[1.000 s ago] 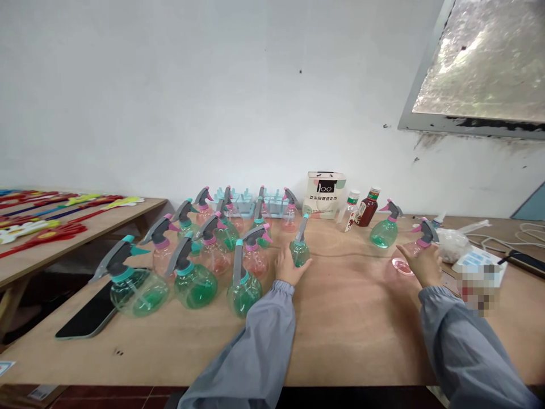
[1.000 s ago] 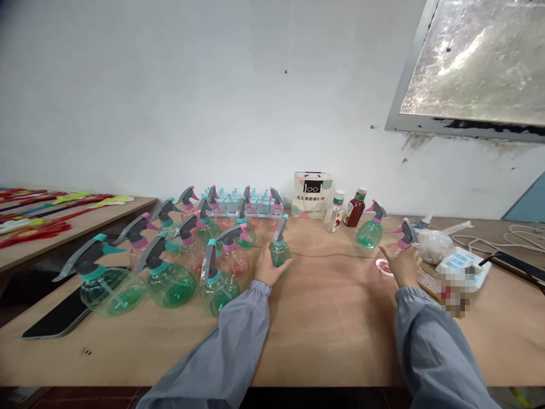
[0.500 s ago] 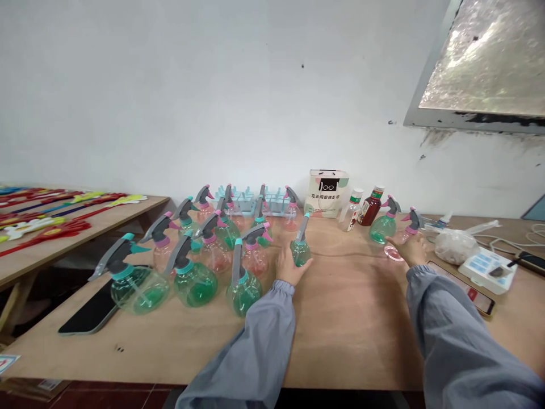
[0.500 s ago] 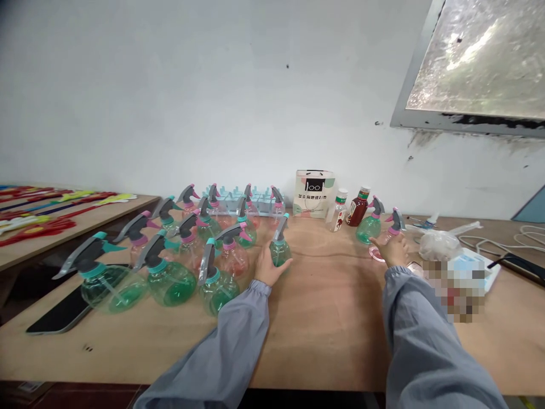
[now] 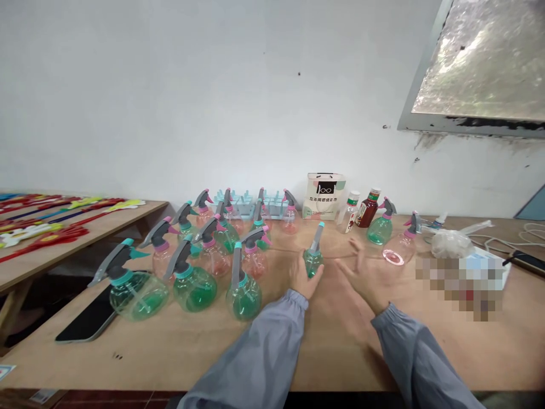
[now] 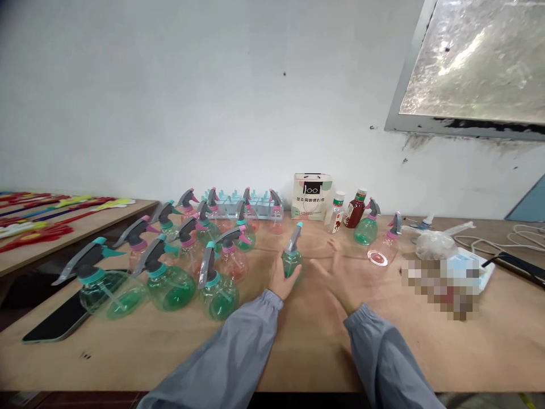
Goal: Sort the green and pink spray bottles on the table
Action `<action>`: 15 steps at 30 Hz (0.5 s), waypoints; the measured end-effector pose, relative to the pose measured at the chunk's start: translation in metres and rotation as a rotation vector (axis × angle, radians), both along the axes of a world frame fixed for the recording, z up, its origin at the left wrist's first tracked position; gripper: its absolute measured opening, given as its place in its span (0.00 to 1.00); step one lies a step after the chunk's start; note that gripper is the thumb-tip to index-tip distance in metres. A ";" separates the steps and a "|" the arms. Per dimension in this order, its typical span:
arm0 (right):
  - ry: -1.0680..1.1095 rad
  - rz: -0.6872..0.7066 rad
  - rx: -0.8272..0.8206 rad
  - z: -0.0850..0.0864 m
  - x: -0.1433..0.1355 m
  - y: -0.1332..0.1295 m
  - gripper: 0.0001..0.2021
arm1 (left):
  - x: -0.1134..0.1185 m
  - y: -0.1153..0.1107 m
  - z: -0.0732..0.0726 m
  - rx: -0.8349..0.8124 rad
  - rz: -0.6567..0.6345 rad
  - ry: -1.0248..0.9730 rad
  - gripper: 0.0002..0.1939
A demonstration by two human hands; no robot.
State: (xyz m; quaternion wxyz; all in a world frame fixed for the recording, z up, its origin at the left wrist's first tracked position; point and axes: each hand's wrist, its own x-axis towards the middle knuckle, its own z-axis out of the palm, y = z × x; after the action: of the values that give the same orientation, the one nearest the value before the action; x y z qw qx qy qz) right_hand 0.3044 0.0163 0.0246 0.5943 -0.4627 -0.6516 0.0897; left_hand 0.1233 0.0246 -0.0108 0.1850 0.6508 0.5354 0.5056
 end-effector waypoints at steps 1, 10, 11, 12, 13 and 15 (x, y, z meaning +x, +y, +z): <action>0.048 0.095 -0.043 0.001 -0.017 0.001 0.38 | 0.007 -0.006 -0.003 -0.001 -0.042 0.016 0.37; 0.211 0.030 -0.061 0.013 -0.031 0.009 0.26 | 0.028 0.009 0.016 0.173 -0.051 -0.172 0.24; 0.211 0.025 -0.063 0.013 -0.028 0.007 0.26 | 0.029 0.026 0.029 0.178 0.064 -0.219 0.23; 0.206 0.032 -0.070 0.013 -0.027 0.005 0.26 | 0.030 0.044 0.042 0.153 0.176 -0.232 0.22; 0.198 0.044 -0.079 0.013 -0.027 0.003 0.27 | 0.032 0.062 0.055 0.092 0.275 -0.215 0.22; 0.182 0.061 -0.092 0.013 -0.029 -0.001 0.28 | 0.034 0.094 0.076 -0.071 0.417 -0.128 0.24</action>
State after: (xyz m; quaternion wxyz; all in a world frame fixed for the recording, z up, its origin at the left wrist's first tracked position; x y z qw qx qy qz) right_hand 0.2758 0.0149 0.0379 0.6262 -0.4595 -0.6040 0.1790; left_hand 0.1573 0.1185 0.0653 0.1332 0.4856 0.6630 0.5540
